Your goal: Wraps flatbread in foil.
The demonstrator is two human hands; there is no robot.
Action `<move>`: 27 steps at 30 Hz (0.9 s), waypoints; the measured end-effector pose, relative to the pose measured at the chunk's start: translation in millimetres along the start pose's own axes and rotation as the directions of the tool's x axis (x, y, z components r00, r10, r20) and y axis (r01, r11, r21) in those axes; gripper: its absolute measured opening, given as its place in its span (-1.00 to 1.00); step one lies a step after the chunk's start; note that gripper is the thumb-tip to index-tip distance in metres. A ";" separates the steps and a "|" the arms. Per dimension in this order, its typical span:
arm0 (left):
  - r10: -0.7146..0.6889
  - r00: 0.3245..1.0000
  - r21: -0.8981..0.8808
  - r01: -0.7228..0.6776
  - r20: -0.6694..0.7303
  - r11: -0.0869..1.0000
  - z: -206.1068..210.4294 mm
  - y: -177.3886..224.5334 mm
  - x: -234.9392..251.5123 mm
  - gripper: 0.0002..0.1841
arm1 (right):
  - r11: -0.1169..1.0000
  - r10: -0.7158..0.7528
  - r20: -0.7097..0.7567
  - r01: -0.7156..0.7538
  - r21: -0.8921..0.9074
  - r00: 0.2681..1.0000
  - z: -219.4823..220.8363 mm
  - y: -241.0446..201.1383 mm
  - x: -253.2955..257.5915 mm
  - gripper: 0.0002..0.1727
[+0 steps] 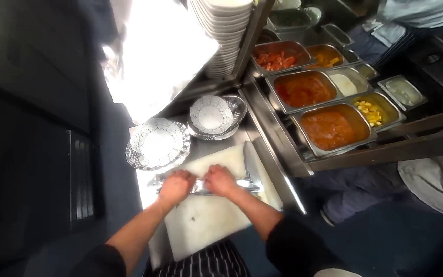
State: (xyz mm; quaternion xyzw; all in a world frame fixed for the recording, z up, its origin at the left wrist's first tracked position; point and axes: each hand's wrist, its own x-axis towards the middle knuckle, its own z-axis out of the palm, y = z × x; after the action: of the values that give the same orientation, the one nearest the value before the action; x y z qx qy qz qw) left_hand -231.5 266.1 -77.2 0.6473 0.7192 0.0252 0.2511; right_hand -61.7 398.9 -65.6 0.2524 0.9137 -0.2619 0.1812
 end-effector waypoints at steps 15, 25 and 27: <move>-0.198 0.966 -0.750 0.007 -0.167 0.662 -29.1 -2.5 -96.9 -0.32 | 0.974 -0.043 -0.103 0.065 0.216 0.994 -17.9 -54.7 -59.9 -0.19; -0.875 0.449 -0.650 -0.723 -0.182 -0.236 -123.4 42.0 -97.2 -0.77 | 0.973 -0.227 -0.664 0.144 -0.179 0.712 -27.9 -116.4 -82.4 -0.16; -0.881 0.434 -0.581 -0.773 -0.190 -0.255 -129.9 30.2 -109.1 -0.77 | 0.982 -0.176 -0.782 0.166 -0.094 0.598 -23.3 -89.2 -82.0 -0.32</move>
State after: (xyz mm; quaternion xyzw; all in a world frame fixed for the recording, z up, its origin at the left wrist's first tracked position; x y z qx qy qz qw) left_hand -251.0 205.5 82.9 -0.0718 0.3918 0.8923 0.2125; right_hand -49.7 316.5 25.4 0.2518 0.9218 -0.1355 -0.2619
